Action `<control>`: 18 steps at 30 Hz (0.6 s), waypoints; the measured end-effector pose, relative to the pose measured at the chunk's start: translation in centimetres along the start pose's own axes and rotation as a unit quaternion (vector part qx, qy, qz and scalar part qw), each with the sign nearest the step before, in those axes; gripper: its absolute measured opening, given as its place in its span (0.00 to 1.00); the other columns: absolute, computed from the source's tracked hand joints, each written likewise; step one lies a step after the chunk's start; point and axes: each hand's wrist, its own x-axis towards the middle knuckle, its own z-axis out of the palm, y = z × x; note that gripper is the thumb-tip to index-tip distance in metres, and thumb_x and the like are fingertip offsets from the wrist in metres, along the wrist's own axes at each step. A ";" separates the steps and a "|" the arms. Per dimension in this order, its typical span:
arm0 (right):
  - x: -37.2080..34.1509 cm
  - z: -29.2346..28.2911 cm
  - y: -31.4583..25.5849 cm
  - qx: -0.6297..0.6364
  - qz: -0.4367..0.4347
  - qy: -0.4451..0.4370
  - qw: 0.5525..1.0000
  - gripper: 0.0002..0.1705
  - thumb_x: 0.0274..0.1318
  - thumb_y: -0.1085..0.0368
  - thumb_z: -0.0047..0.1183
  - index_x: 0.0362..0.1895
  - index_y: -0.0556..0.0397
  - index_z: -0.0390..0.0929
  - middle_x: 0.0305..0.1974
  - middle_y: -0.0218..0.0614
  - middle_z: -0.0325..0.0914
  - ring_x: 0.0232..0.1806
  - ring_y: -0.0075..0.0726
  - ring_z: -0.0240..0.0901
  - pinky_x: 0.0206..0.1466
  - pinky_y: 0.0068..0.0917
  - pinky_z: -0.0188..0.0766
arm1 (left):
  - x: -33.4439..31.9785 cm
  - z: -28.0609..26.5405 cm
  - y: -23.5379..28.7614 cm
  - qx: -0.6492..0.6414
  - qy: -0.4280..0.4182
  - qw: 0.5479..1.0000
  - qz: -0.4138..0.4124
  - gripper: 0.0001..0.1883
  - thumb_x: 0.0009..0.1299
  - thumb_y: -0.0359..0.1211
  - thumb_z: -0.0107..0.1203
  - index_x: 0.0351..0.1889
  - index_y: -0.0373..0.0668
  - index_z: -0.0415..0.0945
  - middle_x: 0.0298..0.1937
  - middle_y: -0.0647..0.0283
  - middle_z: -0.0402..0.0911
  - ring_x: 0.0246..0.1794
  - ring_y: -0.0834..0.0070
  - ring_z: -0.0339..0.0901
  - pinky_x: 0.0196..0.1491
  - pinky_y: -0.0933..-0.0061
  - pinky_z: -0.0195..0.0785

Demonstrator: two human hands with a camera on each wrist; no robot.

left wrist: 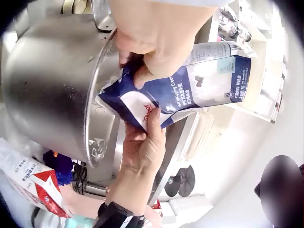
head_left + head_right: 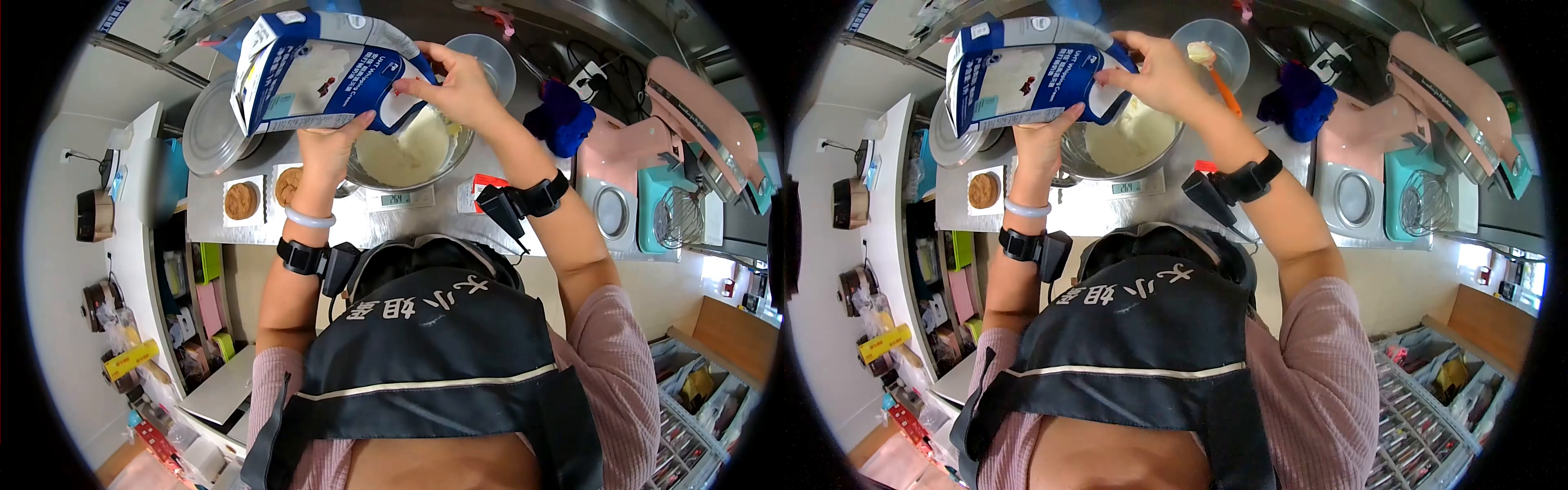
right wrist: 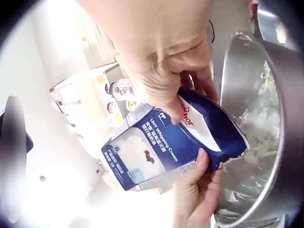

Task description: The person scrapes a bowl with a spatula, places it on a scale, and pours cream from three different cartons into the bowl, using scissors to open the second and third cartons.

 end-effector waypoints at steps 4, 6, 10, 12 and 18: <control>-0.3 0.0 -0.2 0.022 -0.008 0.009 1.000 0.28 0.40 0.65 0.67 0.50 0.54 0.74 0.38 0.31 0.79 0.38 0.22 0.73 0.42 0.21 0.70 | -0.2 0.4 1.1 0.036 0.023 0.998 0.052 0.26 0.50 0.15 0.61 0.49 0.32 0.68 0.45 0.58 0.75 0.42 0.73 0.75 0.45 0.75 0.71; -0.5 -0.3 -1.1 -0.012 0.002 0.011 1.000 0.28 0.40 0.65 0.67 0.50 0.53 0.74 0.38 0.31 0.78 0.38 0.22 0.73 0.41 0.21 0.71 | -0.1 -0.1 2.9 0.120 0.007 0.990 0.080 0.27 0.49 0.16 0.63 0.49 0.32 0.68 0.43 0.58 0.76 0.41 0.73 0.75 0.45 0.76 0.71; -0.9 -1.1 -1.7 -0.074 -0.020 0.022 0.997 0.27 0.41 0.65 0.66 0.50 0.49 0.74 0.42 0.31 0.76 0.38 0.23 0.74 0.39 0.20 0.71 | -0.6 -1.7 8.3 0.110 0.027 0.974 0.198 0.35 0.47 0.23 0.68 0.55 0.35 0.65 0.50 0.56 0.70 0.46 0.72 0.72 0.45 0.76 0.69; -1.1 -0.9 -2.2 -0.106 -0.046 0.028 0.993 0.28 0.41 0.65 0.66 0.50 0.49 0.74 0.43 0.31 0.75 0.40 0.24 0.73 0.40 0.21 0.71 | -0.8 -3.4 7.7 0.191 0.013 0.957 0.216 0.35 0.47 0.24 0.68 0.54 0.35 0.65 0.52 0.56 0.68 0.47 0.72 0.71 0.44 0.77 0.69; -1.4 -0.8 -1.0 0.046 -0.028 -0.041 0.998 0.24 0.48 0.69 0.59 0.53 0.50 0.73 0.51 0.34 0.71 0.50 0.26 0.68 0.46 0.21 0.70 | -2.0 -5.3 7.1 0.273 0.067 0.948 0.148 0.26 0.51 0.28 0.68 0.45 0.35 0.67 0.40 0.63 0.73 0.37 0.80 0.71 0.41 0.81 0.64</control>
